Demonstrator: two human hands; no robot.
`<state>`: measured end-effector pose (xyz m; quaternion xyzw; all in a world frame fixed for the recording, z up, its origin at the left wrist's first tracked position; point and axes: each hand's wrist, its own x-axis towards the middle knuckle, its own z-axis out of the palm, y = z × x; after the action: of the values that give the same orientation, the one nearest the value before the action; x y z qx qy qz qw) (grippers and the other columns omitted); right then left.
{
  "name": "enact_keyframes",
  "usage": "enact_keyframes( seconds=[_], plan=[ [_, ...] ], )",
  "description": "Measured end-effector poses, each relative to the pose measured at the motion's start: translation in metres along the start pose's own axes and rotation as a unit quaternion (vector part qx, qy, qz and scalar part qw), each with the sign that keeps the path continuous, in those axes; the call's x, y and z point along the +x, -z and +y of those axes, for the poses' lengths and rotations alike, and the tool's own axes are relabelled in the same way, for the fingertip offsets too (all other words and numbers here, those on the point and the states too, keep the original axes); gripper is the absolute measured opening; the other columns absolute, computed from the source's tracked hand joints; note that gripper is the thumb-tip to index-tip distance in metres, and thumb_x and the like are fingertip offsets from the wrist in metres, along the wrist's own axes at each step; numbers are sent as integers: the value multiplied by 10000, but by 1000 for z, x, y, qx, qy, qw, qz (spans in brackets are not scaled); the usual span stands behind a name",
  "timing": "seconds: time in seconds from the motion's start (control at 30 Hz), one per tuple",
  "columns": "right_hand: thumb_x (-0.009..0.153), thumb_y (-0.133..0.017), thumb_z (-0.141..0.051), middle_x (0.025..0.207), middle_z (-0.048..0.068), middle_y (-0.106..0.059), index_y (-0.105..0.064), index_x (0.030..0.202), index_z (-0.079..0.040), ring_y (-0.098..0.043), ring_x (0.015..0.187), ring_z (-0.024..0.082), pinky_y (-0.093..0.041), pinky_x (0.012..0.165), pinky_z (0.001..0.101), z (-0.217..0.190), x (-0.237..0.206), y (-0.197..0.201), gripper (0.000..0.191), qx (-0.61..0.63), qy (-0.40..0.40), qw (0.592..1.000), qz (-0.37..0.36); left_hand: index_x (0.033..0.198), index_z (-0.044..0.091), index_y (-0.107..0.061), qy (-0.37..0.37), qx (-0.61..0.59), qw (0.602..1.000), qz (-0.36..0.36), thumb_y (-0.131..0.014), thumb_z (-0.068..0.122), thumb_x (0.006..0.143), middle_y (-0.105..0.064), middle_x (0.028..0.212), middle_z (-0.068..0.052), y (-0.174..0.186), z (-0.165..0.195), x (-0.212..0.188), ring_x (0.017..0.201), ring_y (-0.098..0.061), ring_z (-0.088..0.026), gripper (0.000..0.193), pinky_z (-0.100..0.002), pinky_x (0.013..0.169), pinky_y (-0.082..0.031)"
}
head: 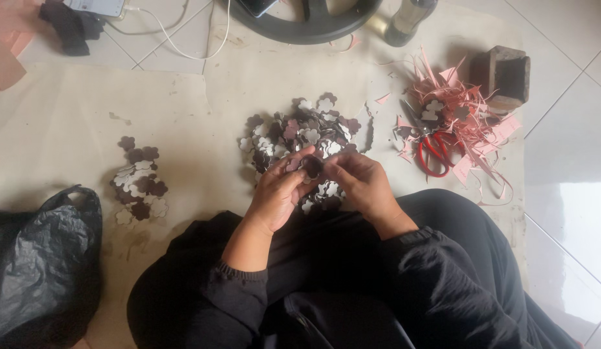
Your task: The person sits on the floor and repeatedly picks up small flower-shaped paper cutouts, aligns them, and places them into a growing pile. The hands handle the cutouts one at a time, occasionally shifting the pile to make space.
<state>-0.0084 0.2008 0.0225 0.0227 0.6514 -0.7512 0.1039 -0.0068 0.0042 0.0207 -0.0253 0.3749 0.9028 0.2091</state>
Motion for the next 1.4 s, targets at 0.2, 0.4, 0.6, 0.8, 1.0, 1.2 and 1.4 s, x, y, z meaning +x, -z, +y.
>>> enact_keyframes(
  seconds=[0.2,0.4,0.6,0.8,1.0,1.2,1.4],
  plan=[
    [1032,-598,-144,972,64,-661,-609,1080,-33,-699,952,204,-571,925,375,4,8,9,122,181,-90,979,-11,1432,4,-534,22,-30,999,25,-511,-8,994,-645,1260,-75,1,4,1,1147,-623,-171,439,-436,1071,-525],
    [1042,-579,-149,1002,76,-670,-590,1094,-36,-694,970,202,-575,940,382,0,10,7,125,231,-101,968,-20,1371,23,-554,4,-31,999,25,-523,-17,960,-636,1301,-55,4,3,-2,1137,-627,-176,414,-441,1048,-532],
    [964,-589,-84,1009,75,-702,-633,1090,-42,-712,923,202,-602,889,364,1,10,4,141,185,-75,979,40,1373,40,-586,-21,-11,1000,21,-520,-9,989,-645,1324,-114,6,4,-1,1162,-631,-185,393,-436,1052,-535],
    [981,-668,-68,994,101,-744,-666,1031,26,-723,923,177,-593,900,339,9,10,8,107,111,-47,991,56,1324,82,-612,-59,58,996,23,-534,-15,1010,-642,1343,-118,3,-2,1,1197,-652,-193,338,-414,1039,-563],
    [987,-623,-9,1060,55,-702,-661,1086,17,-688,1009,142,-567,940,286,12,9,-1,110,-31,102,994,29,1306,73,-649,-65,110,990,59,-588,-5,998,-675,1272,-72,10,-10,5,1095,-680,-161,324,-360,949,-594],
    [948,-714,-40,1024,83,-740,-694,1091,27,-702,945,147,-579,857,279,0,4,-10,159,-175,52,982,40,1297,51,-655,-81,150,984,44,-618,13,999,-697,1212,-46,14,-20,5,1031,-679,-101,303,-292,918,-613],
    [982,-645,-104,1057,72,-769,-664,1140,16,-717,954,105,-591,860,251,-3,6,-10,199,-2,3,1000,7,1338,27,-682,-100,165,979,65,-640,-18,1022,-703,1137,-56,14,-16,6,966,-644,-93,322,-265,898,-571]
  ],
)
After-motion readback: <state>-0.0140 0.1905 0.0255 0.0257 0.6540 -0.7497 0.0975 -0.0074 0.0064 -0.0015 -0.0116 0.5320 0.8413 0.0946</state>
